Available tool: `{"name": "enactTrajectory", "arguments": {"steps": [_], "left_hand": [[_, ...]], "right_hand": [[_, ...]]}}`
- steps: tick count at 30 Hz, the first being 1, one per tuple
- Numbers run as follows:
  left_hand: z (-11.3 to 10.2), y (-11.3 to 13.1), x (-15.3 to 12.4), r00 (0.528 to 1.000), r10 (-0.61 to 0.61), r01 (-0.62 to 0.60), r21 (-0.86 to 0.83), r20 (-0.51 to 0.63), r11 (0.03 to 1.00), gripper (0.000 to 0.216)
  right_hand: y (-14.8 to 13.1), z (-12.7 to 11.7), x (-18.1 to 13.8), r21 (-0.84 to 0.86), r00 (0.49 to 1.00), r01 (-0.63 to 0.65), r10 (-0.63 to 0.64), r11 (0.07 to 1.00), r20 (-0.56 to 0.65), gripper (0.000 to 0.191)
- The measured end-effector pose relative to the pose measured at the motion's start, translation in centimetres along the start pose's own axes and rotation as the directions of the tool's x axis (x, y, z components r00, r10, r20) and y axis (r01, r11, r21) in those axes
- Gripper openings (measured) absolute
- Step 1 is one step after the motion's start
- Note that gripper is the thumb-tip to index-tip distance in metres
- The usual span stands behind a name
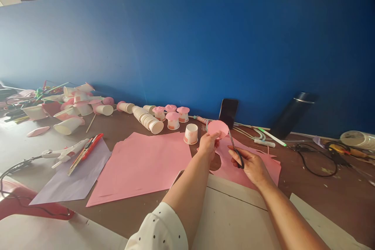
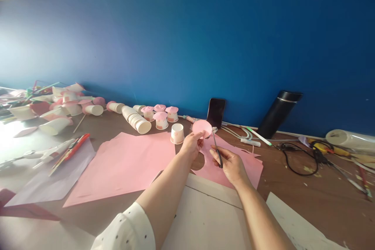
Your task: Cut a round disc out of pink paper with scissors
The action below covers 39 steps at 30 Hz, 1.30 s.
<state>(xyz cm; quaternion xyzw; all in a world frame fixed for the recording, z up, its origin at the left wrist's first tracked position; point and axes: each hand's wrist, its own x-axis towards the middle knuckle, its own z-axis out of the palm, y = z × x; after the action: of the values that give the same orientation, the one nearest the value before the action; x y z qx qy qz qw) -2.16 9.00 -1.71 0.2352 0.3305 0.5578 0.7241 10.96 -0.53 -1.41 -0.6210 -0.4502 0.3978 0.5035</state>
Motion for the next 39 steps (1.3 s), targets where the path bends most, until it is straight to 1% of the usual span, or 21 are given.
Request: {"name": "enactTrajectory", "arguments": {"steps": [8, 23, 28, 39], "left_hand": [[-0.2, -0.2, 0.1, 1.000, 0.003, -0.003, 0.013, 0.010, 1.000, 0.034], [0.1, 0.0, -0.3, 1.000, -0.018, 0.017, 0.055, 0.013, 0.998, 0.035], [0.1, 0.0, -0.3, 1.000, -0.017, 0.016, 0.045, 0.010, 0.999, 0.034], [0.0, 0.0, -0.2, 1.000, -0.009, 0.008, 0.030, 0.006, 1.000, 0.029]], "right_hand": [[0.3, -0.2, 0.1, -0.014, 1.000, 0.019, -0.020, 1.000, -0.010, 0.054], [-1.3, 0.3, -0.5, -0.086, 0.998, 0.010, -0.016, 0.996, -0.060, 0.060], [-1.0, 0.2, -0.4, -0.076, 0.999, 0.016, -0.020, 0.997, -0.050, 0.058], [-1.0, 0.2, -0.3, -0.101, 0.999, 0.034, -0.038, 0.994, -0.038, 0.060]]}}
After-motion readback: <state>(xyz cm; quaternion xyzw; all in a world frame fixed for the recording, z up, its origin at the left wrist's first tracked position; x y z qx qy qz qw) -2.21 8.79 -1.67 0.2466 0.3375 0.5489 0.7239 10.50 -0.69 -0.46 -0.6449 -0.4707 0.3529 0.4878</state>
